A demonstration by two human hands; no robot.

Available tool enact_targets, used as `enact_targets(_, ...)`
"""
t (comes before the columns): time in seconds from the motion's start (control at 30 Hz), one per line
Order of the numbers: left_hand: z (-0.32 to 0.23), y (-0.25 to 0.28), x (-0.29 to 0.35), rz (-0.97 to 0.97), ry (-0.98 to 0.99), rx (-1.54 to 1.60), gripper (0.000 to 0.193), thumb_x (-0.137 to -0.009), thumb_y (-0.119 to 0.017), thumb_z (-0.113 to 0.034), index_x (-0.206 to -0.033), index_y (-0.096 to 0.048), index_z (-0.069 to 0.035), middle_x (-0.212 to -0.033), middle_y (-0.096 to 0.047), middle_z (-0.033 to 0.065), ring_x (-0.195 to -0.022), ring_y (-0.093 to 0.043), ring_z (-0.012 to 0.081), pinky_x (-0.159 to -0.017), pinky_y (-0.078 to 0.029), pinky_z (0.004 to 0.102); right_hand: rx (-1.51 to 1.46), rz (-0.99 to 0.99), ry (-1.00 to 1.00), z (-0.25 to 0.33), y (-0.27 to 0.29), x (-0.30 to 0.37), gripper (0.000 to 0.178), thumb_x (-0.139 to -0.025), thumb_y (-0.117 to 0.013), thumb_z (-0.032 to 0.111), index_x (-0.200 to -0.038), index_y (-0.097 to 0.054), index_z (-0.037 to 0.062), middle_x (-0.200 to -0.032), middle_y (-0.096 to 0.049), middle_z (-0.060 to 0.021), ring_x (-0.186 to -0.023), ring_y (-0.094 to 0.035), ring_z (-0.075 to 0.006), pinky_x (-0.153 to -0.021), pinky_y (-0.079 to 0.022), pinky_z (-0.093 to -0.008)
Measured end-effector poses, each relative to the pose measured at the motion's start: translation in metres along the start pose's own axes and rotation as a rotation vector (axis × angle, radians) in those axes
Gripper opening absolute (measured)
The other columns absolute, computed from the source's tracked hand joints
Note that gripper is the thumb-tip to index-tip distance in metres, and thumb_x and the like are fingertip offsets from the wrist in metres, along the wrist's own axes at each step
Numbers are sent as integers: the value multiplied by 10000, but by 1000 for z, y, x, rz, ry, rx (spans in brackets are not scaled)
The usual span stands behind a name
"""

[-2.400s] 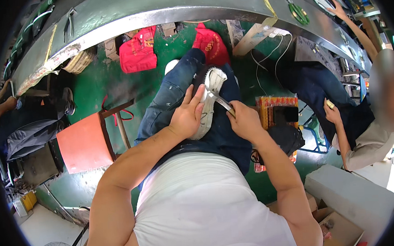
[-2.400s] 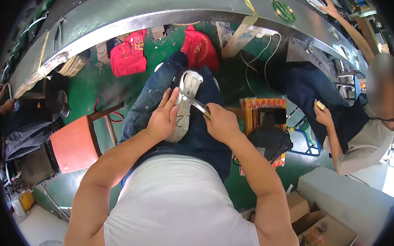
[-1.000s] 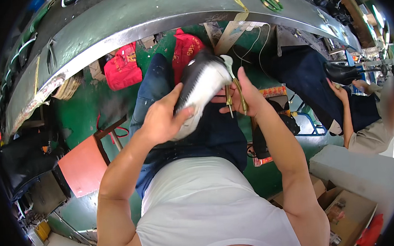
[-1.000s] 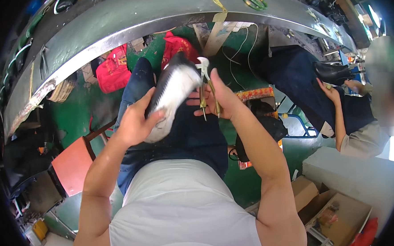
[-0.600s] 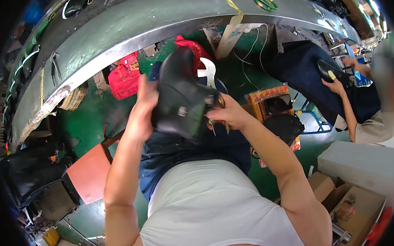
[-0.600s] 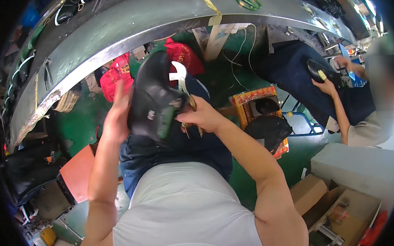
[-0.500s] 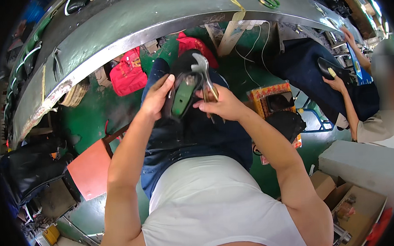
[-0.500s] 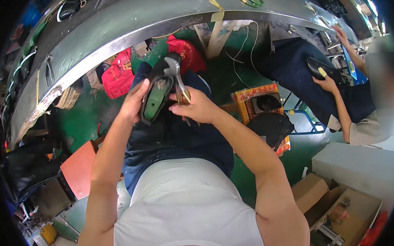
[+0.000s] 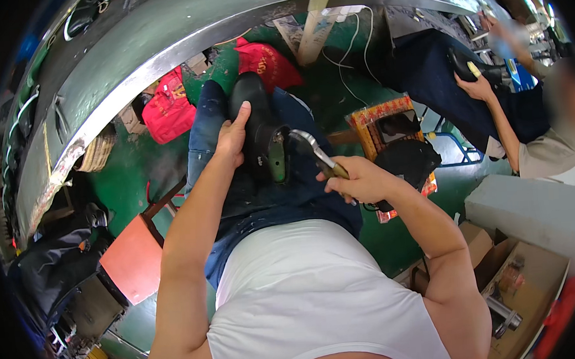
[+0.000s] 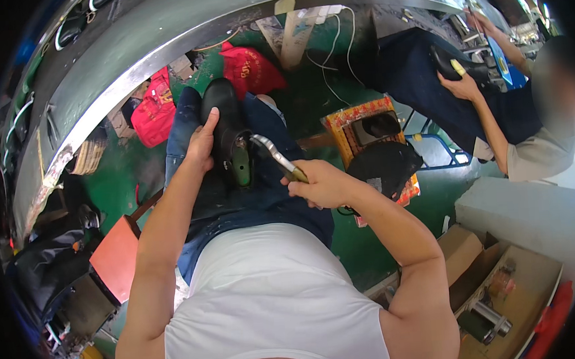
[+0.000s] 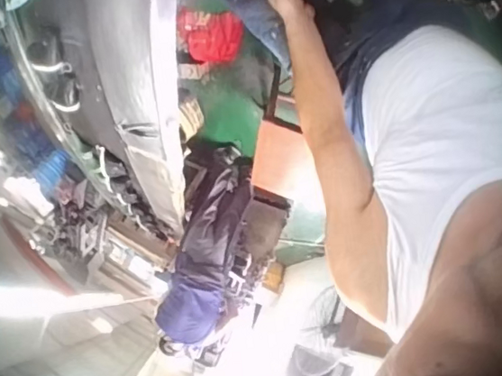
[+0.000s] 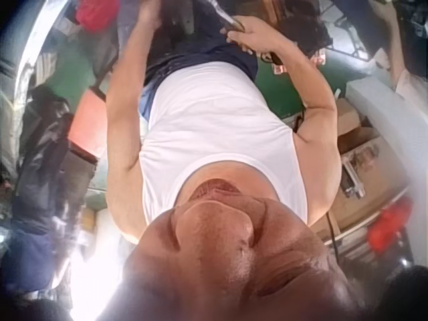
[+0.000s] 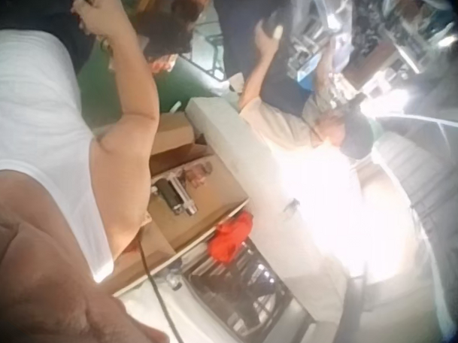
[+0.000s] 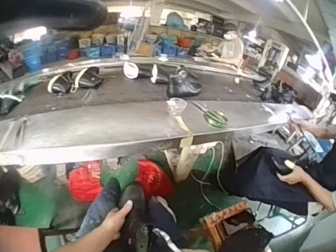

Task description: Manually lasting shoes by pulling the upper over the last using pliers and checking for alignment on a conveyor belt assembly line.

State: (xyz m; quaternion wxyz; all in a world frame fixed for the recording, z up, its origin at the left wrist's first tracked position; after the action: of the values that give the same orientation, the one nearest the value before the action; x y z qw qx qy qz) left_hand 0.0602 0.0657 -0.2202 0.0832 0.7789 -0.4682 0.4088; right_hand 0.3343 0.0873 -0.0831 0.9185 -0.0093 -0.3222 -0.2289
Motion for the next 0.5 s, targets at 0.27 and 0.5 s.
enact_targets(0.27,-1,-8,18,-122,-124,-11,1235,-772,-723,-664,-1509,-113,118,-1490,-357,287,-1329,-460,348,-1067,-419,458,-640,357,-216,8,-18,5,375,-961,-598,160,-1246,-502,-64,-1219,-590,-183,-1079,-638,-279,-795,-619,-442)
enact_targets(0.5,16,16,8,-300,-141,-60,1162,-788,-698,-678,-1486,-210,113,-1438,-432,263,-1253,-531,336,-1029,-452,472,-148,313,-261,2,-5,5,367,-965,-582,144,-1246,-498,-76,-1246,-581,-196,-1100,-631,-263,-765,-627,-389)
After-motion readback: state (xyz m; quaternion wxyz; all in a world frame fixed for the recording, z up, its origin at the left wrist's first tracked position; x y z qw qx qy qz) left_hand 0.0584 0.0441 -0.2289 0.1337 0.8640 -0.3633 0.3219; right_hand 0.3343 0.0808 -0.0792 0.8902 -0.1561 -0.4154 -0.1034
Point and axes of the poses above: each hand's wrist, its own x-axis away from the middle knuckle, its own y-axis out of the back of the hand, z = x × y, the point moved 6 cm from there along -x, towards the middle knuckle
